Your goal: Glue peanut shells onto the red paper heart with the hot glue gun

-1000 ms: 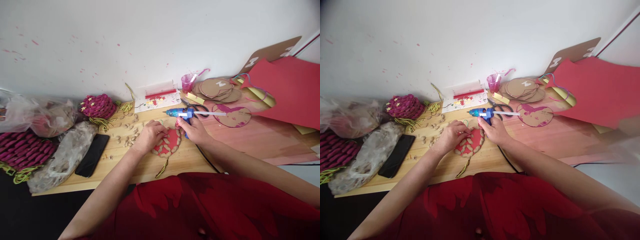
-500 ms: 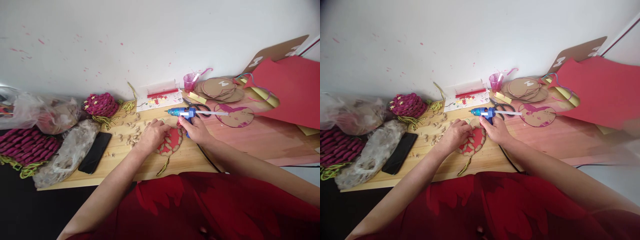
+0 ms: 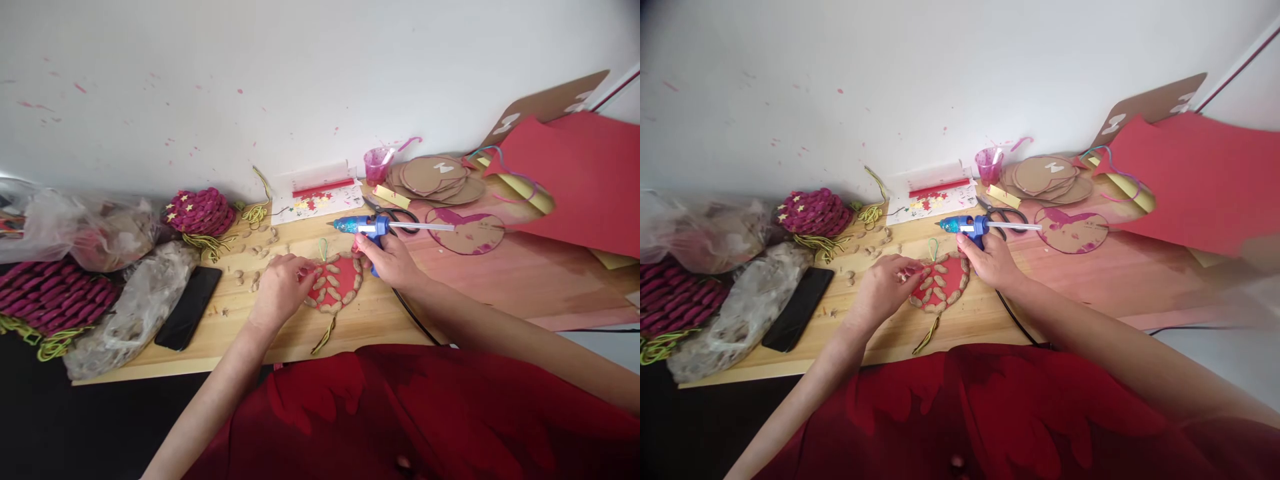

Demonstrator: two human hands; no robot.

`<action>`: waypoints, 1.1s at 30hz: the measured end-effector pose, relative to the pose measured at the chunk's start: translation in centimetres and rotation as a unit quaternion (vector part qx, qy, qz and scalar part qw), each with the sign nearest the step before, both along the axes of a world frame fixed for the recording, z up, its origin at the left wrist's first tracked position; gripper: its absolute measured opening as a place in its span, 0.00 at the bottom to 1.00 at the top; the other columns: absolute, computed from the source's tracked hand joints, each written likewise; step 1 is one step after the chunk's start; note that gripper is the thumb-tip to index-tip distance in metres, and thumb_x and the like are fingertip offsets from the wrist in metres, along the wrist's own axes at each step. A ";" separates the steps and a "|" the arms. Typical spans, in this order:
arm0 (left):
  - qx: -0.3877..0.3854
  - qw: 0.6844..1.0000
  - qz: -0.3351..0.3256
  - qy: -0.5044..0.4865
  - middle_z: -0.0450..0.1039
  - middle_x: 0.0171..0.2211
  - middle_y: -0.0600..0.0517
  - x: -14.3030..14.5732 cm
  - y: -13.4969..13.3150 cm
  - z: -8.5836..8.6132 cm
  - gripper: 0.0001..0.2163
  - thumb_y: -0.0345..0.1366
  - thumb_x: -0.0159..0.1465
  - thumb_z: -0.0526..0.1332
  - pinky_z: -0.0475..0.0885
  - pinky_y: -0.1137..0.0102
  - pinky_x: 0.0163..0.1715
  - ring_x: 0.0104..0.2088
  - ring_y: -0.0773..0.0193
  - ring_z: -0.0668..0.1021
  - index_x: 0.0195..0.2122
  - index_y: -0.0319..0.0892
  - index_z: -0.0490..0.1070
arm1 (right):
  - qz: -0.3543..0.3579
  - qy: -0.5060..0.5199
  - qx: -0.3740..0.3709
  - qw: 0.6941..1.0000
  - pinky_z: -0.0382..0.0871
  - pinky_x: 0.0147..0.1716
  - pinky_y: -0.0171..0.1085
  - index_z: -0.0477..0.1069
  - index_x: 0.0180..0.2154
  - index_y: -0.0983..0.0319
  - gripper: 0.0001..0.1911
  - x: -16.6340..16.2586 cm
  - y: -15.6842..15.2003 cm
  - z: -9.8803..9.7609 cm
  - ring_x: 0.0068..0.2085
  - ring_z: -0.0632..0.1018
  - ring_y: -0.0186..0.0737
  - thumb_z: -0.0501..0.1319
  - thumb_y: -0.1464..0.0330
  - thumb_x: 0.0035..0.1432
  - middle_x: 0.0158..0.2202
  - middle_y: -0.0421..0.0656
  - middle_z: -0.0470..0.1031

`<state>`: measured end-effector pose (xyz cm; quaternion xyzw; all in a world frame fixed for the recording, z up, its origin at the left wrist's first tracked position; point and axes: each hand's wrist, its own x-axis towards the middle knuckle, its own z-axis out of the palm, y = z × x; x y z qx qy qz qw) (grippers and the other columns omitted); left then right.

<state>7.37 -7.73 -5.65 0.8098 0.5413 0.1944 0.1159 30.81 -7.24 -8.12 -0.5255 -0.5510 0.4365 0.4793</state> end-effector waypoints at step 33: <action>-0.137 0.981 0.105 -0.087 0.80 0.28 0.49 0.5 0.2 1.9 0.03 0.31 0.58 0.68 0.68 0.69 0.30 0.28 0.61 0.78 0.33 0.41 0.82 | 0.100 0.111 0.013 0.989 0.69 0.26 0.35 0.75 0.35 0.62 0.24 0.0 -2.7 2.6 0.28 0.75 0.36 0.61 0.47 0.64 0.32 0.45 0.78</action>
